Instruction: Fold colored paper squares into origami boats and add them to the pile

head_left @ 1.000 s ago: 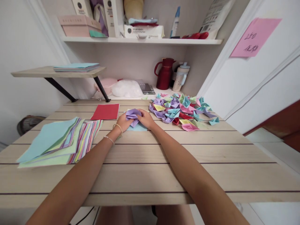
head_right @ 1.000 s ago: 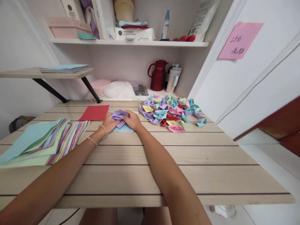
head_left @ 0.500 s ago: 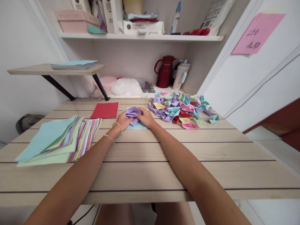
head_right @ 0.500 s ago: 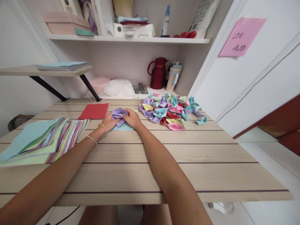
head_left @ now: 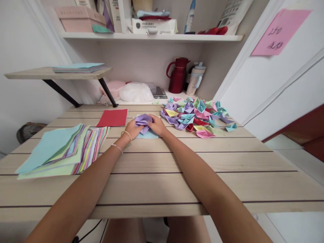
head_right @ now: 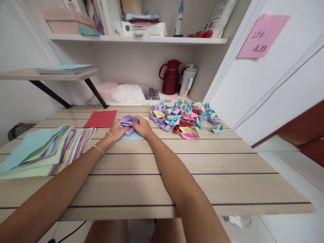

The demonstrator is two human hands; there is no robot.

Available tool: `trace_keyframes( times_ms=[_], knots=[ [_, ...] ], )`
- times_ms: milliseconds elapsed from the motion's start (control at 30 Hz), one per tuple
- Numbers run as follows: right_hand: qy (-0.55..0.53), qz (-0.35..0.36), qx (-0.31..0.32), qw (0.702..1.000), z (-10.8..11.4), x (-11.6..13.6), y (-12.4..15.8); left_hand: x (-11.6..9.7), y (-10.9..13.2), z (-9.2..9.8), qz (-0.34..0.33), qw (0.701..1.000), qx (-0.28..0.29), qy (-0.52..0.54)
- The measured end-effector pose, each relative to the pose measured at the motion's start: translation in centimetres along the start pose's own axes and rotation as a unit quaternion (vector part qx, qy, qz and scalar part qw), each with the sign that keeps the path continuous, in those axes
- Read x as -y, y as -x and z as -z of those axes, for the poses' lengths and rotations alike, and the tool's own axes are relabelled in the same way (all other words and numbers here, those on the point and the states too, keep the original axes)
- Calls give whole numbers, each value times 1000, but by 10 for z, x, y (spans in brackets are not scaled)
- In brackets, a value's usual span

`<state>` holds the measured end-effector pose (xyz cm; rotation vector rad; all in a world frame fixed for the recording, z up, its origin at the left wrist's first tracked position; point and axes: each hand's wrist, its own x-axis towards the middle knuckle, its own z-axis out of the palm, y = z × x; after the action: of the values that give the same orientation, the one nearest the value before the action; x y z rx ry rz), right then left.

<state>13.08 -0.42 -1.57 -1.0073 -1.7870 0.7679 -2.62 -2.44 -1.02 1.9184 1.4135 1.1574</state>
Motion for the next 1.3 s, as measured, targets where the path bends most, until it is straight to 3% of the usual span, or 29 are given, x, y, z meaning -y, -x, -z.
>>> trace_keyframes(
  times_ms=[1300],
  knots=[
    [-15, 0, -2, 1000, 0, -3, -1, -2, 1, 0, 12, 1000, -15, -23]
  ],
)
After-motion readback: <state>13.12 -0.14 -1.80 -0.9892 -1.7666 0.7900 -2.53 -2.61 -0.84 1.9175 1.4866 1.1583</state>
